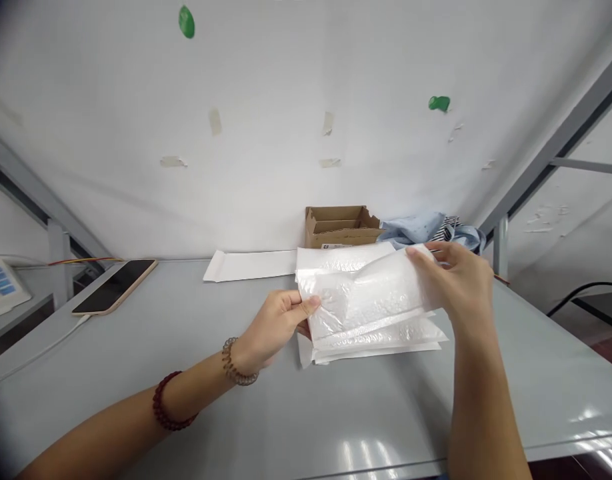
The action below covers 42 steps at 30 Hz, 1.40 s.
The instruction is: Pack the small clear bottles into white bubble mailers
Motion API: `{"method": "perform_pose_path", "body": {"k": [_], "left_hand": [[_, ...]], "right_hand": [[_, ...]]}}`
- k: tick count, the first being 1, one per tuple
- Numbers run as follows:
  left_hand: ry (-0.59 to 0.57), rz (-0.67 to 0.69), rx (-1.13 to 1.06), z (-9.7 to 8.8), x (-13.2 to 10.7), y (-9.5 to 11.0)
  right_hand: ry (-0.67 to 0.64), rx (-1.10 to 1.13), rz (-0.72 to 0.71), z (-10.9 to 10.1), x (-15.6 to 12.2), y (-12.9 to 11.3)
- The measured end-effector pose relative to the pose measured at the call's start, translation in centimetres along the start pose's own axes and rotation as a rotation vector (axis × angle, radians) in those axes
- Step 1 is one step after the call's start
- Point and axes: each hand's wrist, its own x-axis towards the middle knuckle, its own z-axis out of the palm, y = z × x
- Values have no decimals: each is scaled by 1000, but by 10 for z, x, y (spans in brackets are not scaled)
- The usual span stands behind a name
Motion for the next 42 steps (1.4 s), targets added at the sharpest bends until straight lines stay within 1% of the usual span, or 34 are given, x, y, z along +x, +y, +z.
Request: {"method": "perform_pose_path", "body": {"k": [1, 3, 5, 10, 14, 16, 18, 21, 23, 24, 26, 28, 29, 31, 33, 34, 36, 38, 40, 42], "left_hand": [[-22, -85, -27, -1, 2, -1], [-47, -220, -43, -3, 5, -3], [-58, -285, -41, -7, 8, -5], [-54, -315, -6, -12, 16, -14], [-36, -324, 60, -18, 14, -18], [9, -296, 181, -28, 10, -17], [101, -240, 361, -46, 7, -14], [245, -152, 567, -80, 0, -12], [294, -109, 666, -100, -4, -13], [306, -84, 725, -107, -6, -15], [298, -24, 846, -115, -8, -20], [282, 41, 965, -118, -7, -27], [287, 72, 1026, -119, -4, -30], [325, 131, 1154, -126, 4, -35], [342, 181, 1282, -141, 16, -36], [319, 200, 1341, -150, 21, -36], [225, 213, 1442, -169, 32, -34], [135, 197, 1530, -184, 42, -31], [100, 171, 1615, -191, 49, -28], [111, 155, 1694, -192, 53, -23]], "right_hand": [[-42, -30, 49, 1, 3, 5], [-76, -63, 69, 5, 7, 12], [-94, -97, 58, 11, 9, 18], [-145, -253, 18, 27, 9, 24], [-179, -364, -33, 29, 7, 28], [-192, -390, -58, 25, 6, 28], [-165, -400, -101, 21, 5, 26], [-16, -401, -184, 19, -1, 15], [120, -385, -269, 23, -10, 3], [190, -361, -345, 26, -16, -4], [318, -273, -583, 35, -32, -18], [374, -175, -822, 44, -51, -31], [377, -127, -913, 48, -61, -37], [301, -82, -1031, 55, -78, -45], [222, -58, -1109, 62, -92, -50], [192, -46, -1138, 64, -97, -52], [138, -22, -1171, 68, -104, -54], [112, 3, -1183, 70, -107, -54], [104, 24, -1185, 71, -109, -55], [95, 39, -1186, 72, -110, -54]]}}
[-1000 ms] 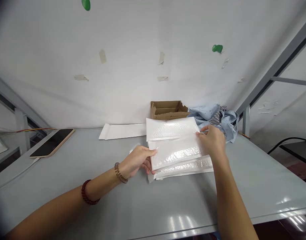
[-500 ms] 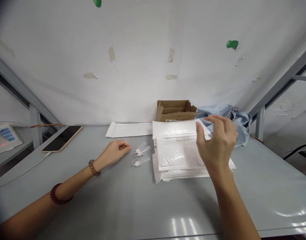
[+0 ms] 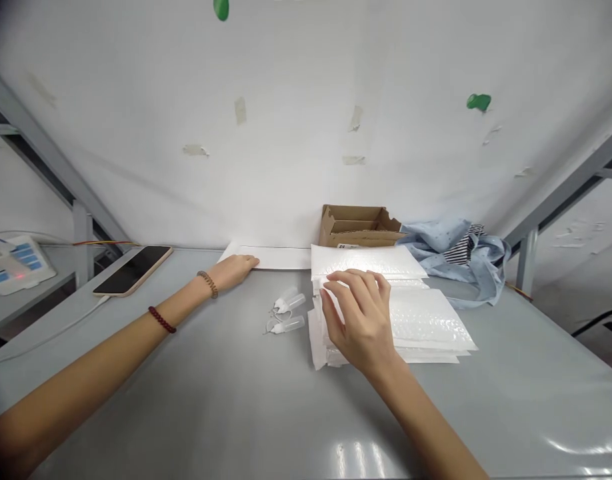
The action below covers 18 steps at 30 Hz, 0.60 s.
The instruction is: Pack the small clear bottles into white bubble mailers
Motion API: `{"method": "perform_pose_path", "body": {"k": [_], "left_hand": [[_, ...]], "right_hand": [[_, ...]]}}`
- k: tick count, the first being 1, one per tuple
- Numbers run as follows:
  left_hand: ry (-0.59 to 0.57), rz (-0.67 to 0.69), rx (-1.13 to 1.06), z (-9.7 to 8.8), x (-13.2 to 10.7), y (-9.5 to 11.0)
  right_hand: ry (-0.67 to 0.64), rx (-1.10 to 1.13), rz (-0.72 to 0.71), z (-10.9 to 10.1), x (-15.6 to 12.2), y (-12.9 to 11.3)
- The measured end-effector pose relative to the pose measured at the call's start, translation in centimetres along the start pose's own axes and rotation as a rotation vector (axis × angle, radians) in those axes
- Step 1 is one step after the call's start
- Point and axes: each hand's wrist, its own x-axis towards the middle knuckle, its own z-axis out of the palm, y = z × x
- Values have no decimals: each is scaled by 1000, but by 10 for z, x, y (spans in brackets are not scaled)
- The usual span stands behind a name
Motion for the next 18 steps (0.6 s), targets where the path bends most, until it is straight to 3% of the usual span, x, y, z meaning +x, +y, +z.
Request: {"method": "perform_pose_path", "body": {"k": [3, 6, 8, 9, 11, 13, 18], "left_hand": [[57, -34, 99, -10, -6, 2], [170, -88, 171, -23, -32, 0], [300, -111, 212, -31, -59, -6], [418, -96, 236, -35, -73, -8], [745, 47, 294, -43, -99, -8], [977, 231, 337, -49, -119, 1], [1042, 460, 195, -55, -127, 57]], "right_hand": [[-19, 19, -6, 1, -1, 1], [-45, 33, -10, 1, -2, 1], [-80, 49, -9, 1, -2, -2], [-105, 59, -9, 0, 0, -4], [-153, 71, -19, -1, 4, -13], [-194, 50, -42, -3, 10, -25], [-418, -21, -61, -8, 24, -54]]}}
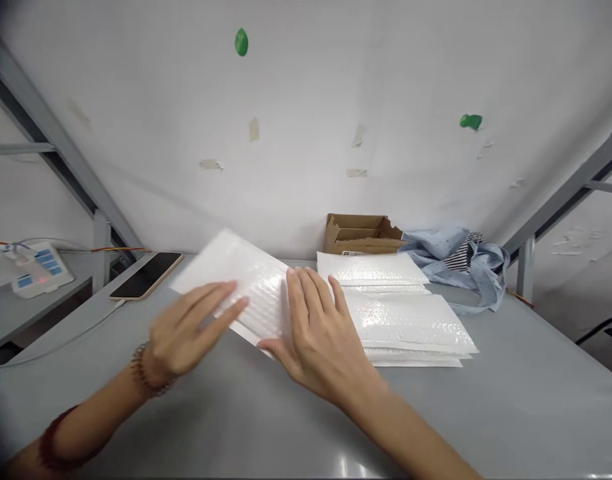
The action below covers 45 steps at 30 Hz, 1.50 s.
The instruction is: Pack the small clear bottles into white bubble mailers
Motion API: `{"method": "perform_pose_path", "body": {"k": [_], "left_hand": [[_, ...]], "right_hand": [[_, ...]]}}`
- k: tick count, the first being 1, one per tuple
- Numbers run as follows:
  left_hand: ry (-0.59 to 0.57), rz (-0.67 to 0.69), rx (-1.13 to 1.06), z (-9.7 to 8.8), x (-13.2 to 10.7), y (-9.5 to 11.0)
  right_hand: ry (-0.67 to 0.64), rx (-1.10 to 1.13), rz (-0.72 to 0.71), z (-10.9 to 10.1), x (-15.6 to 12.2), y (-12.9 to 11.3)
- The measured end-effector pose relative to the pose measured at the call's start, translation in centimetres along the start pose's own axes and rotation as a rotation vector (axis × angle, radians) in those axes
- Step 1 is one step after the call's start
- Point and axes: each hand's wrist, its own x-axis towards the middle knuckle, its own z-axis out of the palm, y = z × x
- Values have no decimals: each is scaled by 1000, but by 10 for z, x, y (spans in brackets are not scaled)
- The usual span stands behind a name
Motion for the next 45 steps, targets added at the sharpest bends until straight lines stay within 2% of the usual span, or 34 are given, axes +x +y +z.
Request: {"method": "perform_pose_path", "body": {"k": [3, 6, 10, 13, 15, 17, 18, 22, 23, 25, 27, 28, 31, 34, 38, 41, 45], "left_hand": [[91, 22, -108, 11, 15, 25], [137, 71, -125, 17, 25, 35], [129, 83, -94, 15, 29, 34], [107, -15, -152, 15, 25, 28], [23, -100, -239, 16, 21, 22], [-73, -242, -380, 17, 16, 16], [-101, -366, -470, 17, 14, 14], [-181, -1074, -960, 19, 14, 10], [-244, -1195, -1110, 20, 15, 11], [-407, -1321, -1362, 20, 21, 15], [-526, -1378, -1471, 20, 28, 22], [-545, -1399, -1489, 21, 31, 26], [-525, -1452, -1528, 24, 38, 37], [-502, -1516, -1536, 28, 40, 46], [-537, -1543, -1454, 32, 39, 52], [-522, -1517, -1471, 32, 41, 51], [-480, -1437, -1498, 34, 40, 40]], "right_hand": [[-87, 74, 31, -8, 4, -6], [-145, 137, 95, -17, 6, -8], [-189, 50, 104, -22, 7, -7], [-191, -42, 36, -23, 8, 0], [-213, -74, -8, -24, 10, 7], [-259, -77, -48, -25, 13, 16], [-288, -60, -70, -26, 14, 21], [-381, 72, -131, -27, 16, 33], [-395, 95, -137, -27, 15, 33], [-421, 119, -155, -26, 13, 32], [-453, 123, -180, -24, 11, 29], [-465, 119, -188, -23, 10, 28], [-448, 83, -174, -19, 8, 26], [-373, 33, -164, -15, 6, 25], [-285, -22, -189, -13, 6, 26], [-267, -26, -182, -17, 5, 39], [-277, 41, -84, -32, -5, 81]]}}
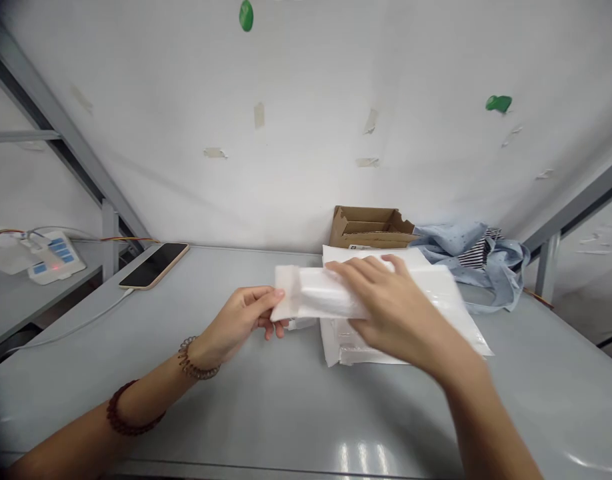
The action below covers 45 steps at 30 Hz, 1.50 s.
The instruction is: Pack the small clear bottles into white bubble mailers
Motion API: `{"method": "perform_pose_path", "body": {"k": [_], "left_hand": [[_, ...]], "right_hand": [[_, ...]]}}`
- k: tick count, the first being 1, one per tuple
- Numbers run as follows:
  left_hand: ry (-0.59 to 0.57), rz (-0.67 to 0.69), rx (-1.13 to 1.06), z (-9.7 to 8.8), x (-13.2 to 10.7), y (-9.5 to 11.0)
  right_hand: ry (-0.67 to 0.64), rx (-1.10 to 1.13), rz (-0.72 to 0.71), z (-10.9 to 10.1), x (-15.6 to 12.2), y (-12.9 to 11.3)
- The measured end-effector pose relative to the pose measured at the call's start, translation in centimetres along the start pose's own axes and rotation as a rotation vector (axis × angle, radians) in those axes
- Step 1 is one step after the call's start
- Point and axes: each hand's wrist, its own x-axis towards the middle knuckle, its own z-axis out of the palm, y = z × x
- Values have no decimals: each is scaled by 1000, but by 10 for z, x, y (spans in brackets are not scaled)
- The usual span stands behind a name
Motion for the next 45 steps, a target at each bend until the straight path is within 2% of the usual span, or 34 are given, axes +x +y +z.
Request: {"method": "perform_pose_path", "body": {"k": [2, 4, 7, 9, 11, 13, 18, 20, 23, 28, 30, 33, 35, 37, 38, 39, 41, 45], "left_hand": [[40, 56, 211, -6, 3, -5], [66, 116, 544, -10, 6, -16], [27, 210, 986, -8, 9, -37], [-3, 238, 1124, -5, 11, -47], [-28, 240, 1151, -4, 13, -50], [-50, 232, 1130, -10, 13, -43], [-53, 211, 906, -42, -2, 9], [-68, 242, 850, -48, -12, 31], [-81, 324, 915, -40, -20, 46], [-30, 590, 1221, -9, -8, 38], [-22, 740, 1167, 1, 0, 34], [21, 932, 829, 6, 7, 34], [156, 900, 648, 3, 11, 33], [324, 722, 601, -5, 18, 26], [362, 610, 639, -10, 23, 19], [362, 504, 703, -14, 28, 11], [259, 366, 879, -20, 40, -9], [141, 356, 1004, -16, 51, -43]], "right_hand": [[-32, 59, 76, -3, -11, 22], [-87, 108, 147, -1, -19, 37], [-216, 187, 176, 8, -21, 41], [-259, 216, 172, 13, -17, 34], [-263, 221, 179, 15, -14, 28], [-248, 213, 197, 16, -12, 24], [-233, 184, 211, 17, -10, 20], [-231, 183, 190, 19, -9, 18], [-199, 176, 150, 21, -7, 13], [-110, 152, 86, 23, -4, 6], [-86, 144, 102, 24, -4, 6], [-52, 151, 162, 24, -5, 9], [-25, 153, 190, 24, -6, 13], [-6, 146, 206, 23, -7, 17], [0, 140, 214, 23, -7, 19], [4, 134, 225, 23, -7, 21], [8, 128, 241, 23, -8, 24], [-5, 134, 245, 26, -8, 26]]}}
